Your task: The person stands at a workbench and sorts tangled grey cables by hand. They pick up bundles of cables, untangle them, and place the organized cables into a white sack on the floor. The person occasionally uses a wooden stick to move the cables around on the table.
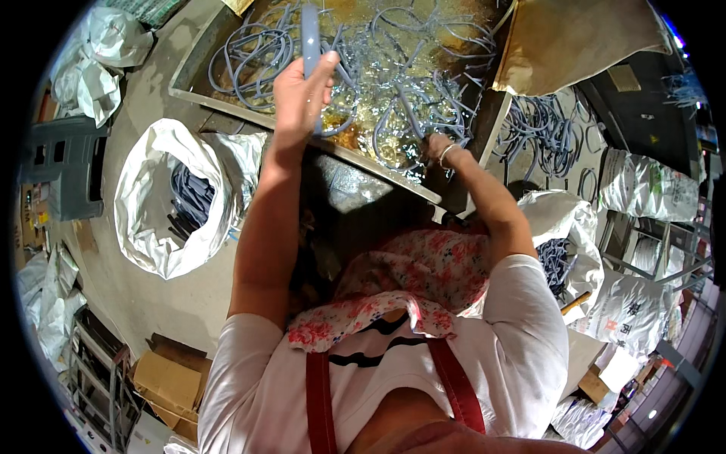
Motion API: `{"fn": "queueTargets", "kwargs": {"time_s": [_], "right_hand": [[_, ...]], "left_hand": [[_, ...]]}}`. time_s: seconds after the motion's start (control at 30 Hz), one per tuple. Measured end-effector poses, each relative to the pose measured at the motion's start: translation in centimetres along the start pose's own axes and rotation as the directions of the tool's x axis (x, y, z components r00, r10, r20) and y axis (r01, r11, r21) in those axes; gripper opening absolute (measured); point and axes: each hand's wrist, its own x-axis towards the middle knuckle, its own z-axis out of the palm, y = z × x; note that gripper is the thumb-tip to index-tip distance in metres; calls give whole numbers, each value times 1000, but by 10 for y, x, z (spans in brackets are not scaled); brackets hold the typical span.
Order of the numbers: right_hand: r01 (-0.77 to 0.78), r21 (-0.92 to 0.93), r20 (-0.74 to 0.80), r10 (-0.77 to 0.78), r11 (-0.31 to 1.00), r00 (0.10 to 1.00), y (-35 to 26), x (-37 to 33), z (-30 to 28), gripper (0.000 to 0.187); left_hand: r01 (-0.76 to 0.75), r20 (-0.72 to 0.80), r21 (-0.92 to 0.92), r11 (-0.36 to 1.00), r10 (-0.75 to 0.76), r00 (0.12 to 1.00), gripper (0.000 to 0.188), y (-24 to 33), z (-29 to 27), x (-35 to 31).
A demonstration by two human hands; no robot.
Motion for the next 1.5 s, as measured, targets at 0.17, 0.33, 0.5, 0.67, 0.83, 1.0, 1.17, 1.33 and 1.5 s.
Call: {"fn": "queueTargets", "kwargs": {"time_s": [0.17, 0.33, 0.5, 0.67, 0.83, 1.0, 1.17, 1.33, 1.5], "right_hand": [[116, -230, -268, -177, 966, 947, -45, -63, -146, 25], [293, -134, -268, -320, 947, 909, -107, -129, -248, 24], [489, -9, -506, -426, 872, 750, -94, -133, -252, 33], [417, 95, -668, -252, 904, 700, -100, -123, -234, 33], [340, 260, -701, -65, 904, 710, -84, -88, -175, 29], [188, 82, 13, -189, 979, 982, -83, -54, -77, 40], [70, 204, 249, -121, 976, 961, -82, -16, -18, 67], [70, 397, 169, -148, 915, 974, -79, 4, 31, 81], [138, 281, 252, -212, 950, 944, -81, -35, -39, 70]], "left_hand": [[-294, 156, 454, 841, 250, 956, 33, 11, 26, -17], [-340, 363, 375, 862, 201, 910, 28, -8, 43, -16], [-253, 508, 214, 944, 114, 854, 31, -2, 42, -18], [19, 328, 244, 970, -101, 939, 26, -5, 39, -24], [92, -53, 50, 994, -90, 995, 23, 8, 29, -14], [51, -161, -377, 925, -119, 980, 20, 12, 20, -2], [20, -175, -333, 943, -82, 981, 23, 21, 22, -6], [26, -164, -205, 978, -60, 985, 27, 17, 19, -2], [15, -171, -164, 986, -43, 984, 18, 12, 17, 0]]}}
